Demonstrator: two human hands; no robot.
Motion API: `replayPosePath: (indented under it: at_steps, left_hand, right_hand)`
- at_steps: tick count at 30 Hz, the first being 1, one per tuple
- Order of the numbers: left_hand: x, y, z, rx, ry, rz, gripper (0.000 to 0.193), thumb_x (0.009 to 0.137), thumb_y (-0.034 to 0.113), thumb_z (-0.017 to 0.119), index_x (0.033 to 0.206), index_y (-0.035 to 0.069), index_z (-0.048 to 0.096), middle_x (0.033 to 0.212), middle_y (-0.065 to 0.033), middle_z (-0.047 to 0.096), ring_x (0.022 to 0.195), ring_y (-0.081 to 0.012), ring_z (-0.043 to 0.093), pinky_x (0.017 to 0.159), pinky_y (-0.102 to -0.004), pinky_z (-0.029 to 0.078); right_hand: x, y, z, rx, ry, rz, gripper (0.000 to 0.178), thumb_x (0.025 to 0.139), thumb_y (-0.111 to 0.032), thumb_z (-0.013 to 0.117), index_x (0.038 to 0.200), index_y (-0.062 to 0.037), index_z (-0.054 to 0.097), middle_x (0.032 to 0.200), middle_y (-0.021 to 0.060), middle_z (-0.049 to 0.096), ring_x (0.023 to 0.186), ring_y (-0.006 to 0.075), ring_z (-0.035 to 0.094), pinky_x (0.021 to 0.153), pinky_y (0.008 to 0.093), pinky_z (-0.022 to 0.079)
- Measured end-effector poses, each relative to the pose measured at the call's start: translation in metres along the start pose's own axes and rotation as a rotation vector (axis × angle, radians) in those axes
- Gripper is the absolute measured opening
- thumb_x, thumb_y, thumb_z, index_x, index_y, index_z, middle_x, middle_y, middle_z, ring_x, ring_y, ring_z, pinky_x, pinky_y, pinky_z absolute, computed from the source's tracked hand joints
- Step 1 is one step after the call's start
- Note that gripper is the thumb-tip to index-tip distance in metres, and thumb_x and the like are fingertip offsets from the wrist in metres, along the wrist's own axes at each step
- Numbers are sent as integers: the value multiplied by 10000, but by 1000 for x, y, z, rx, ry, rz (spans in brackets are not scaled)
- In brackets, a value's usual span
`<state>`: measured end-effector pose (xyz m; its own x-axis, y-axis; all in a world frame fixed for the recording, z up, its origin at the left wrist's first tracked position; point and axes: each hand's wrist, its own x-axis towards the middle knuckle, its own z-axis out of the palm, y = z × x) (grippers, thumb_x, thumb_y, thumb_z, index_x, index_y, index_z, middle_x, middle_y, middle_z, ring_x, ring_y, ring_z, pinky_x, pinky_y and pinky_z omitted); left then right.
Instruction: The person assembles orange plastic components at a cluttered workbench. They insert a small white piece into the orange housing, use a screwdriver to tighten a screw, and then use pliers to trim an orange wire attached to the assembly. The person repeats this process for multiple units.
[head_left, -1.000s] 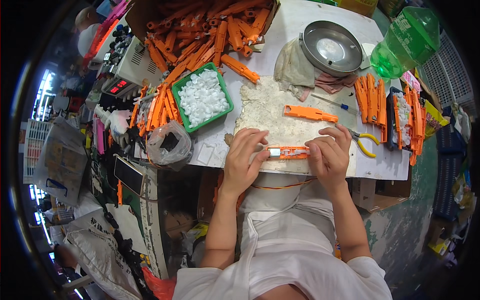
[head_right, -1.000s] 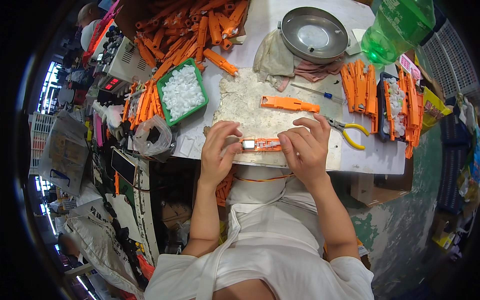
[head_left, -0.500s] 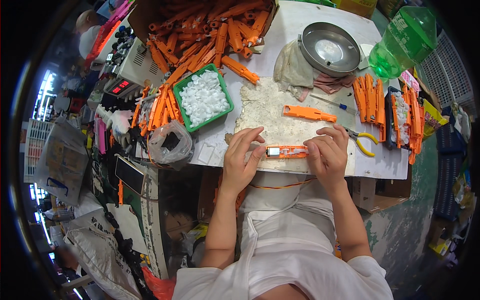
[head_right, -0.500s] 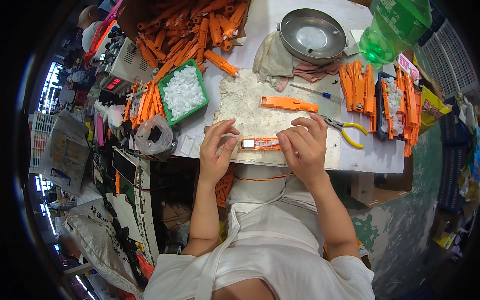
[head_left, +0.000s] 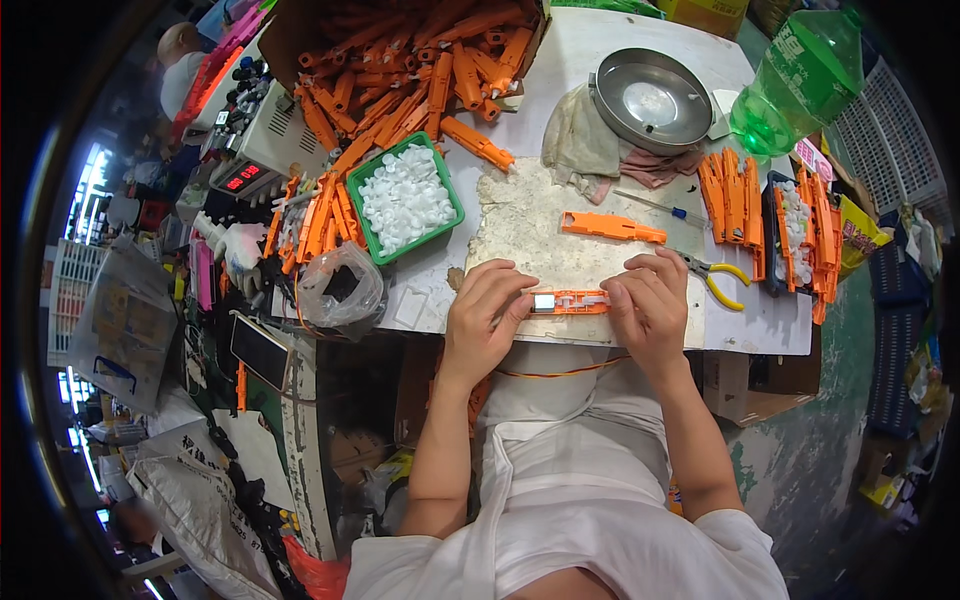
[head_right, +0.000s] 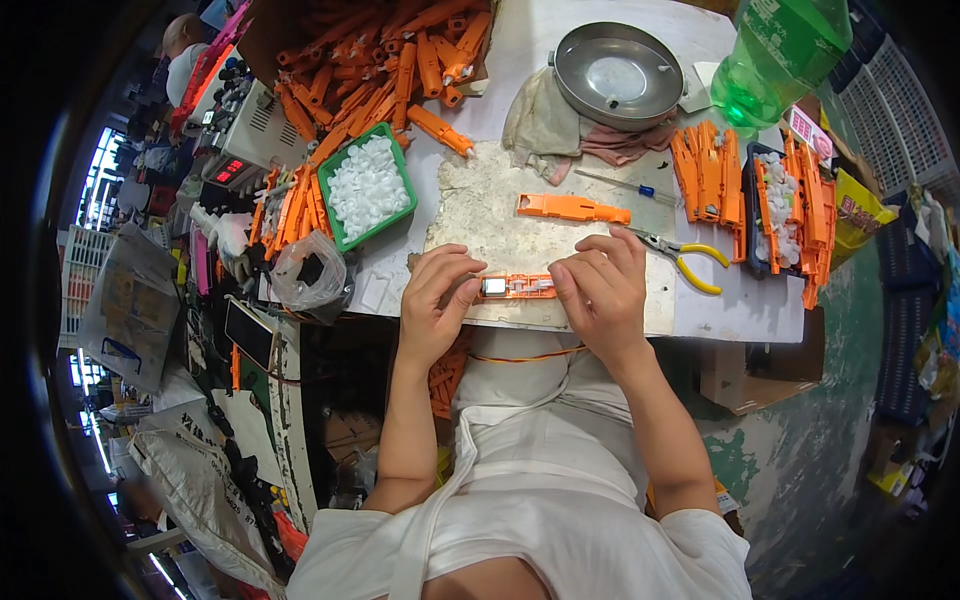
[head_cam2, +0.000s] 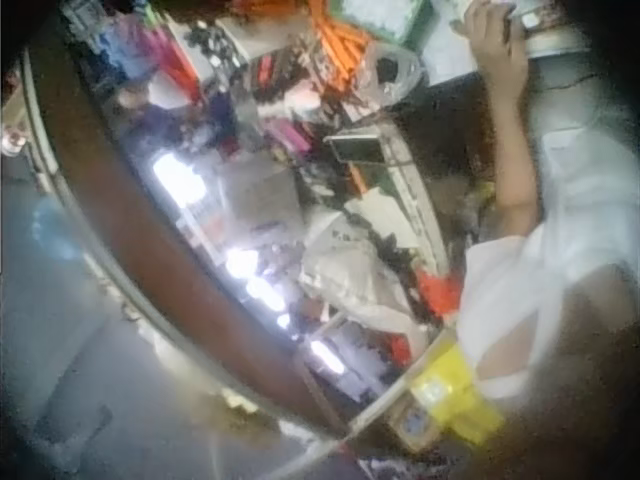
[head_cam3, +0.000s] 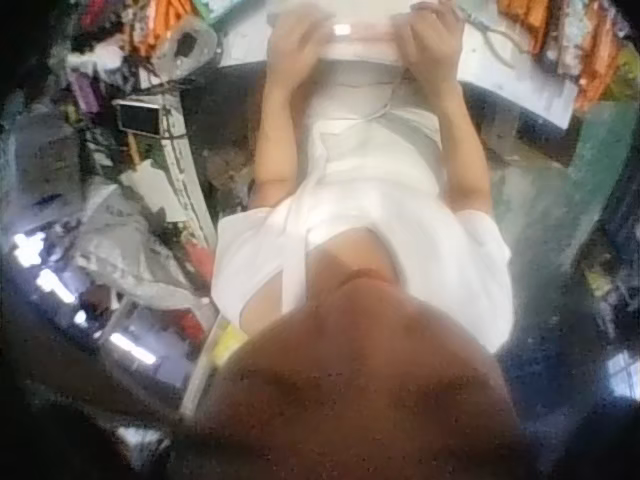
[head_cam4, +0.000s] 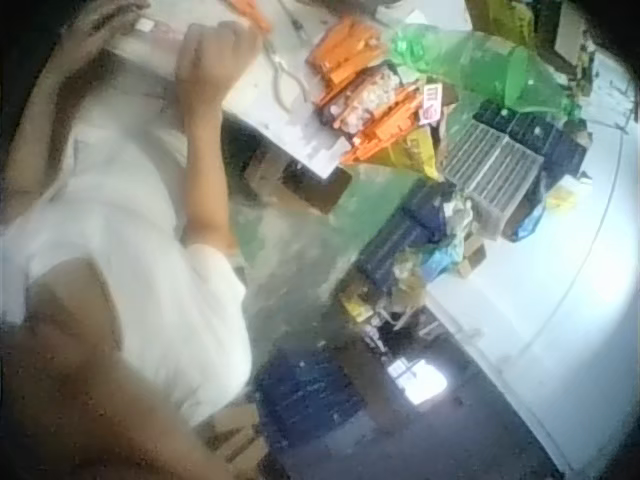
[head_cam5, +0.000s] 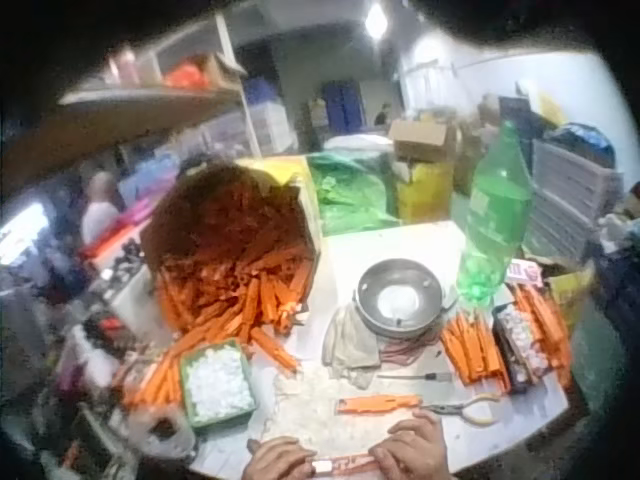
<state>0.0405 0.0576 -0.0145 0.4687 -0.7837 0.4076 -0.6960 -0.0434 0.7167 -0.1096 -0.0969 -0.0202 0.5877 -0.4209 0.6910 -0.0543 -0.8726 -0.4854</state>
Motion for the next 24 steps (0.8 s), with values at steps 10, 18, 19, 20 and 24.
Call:
replayPosePath:
  at_steps: [10,18,19,20,24]
  left_hand:
    - [6,0,-4,-37,-66,82,141,786,99,682,911,34,674,923,-76,633,1059,-290,545,888,-375,421]
    - [31,21,-5,261,-260,352,150,732,120,706,862,64,657,936,-53,583,1087,-289,513,935,-445,398]
    - [33,23,-4,309,-280,380,149,731,125,705,856,65,650,940,-53,578,1089,-284,511,944,-453,395]
    - [35,23,-3,362,-294,407,153,722,121,698,854,64,644,942,-54,576,1089,-277,513,956,-454,391]
    - [43,29,-1,535,-363,508,178,686,120,661,843,47,624,946,-60,567,1091,-250,515,998,-457,370]
  right_hand:
    - [-1,1,0,0,-18,-5,73,782,-117,676,756,-55,647,719,35,605,828,214,571,912,433,382]
    - [1,-9,1,-125,-289,-109,354,693,-352,743,968,-152,641,980,-36,579,1127,201,456,1076,511,154]
    - [0,-8,3,-136,-302,-109,363,692,-360,741,972,-153,639,985,-35,577,1139,201,447,1081,517,146]
    - [-1,-8,4,-146,-315,-110,373,691,-369,739,976,-153,636,990,-35,575,1151,200,438,1085,523,137]
    - [-2,-7,5,-173,-320,-105,348,683,-347,742,948,-152,629,985,-39,573,1179,201,425,1095,532,126]
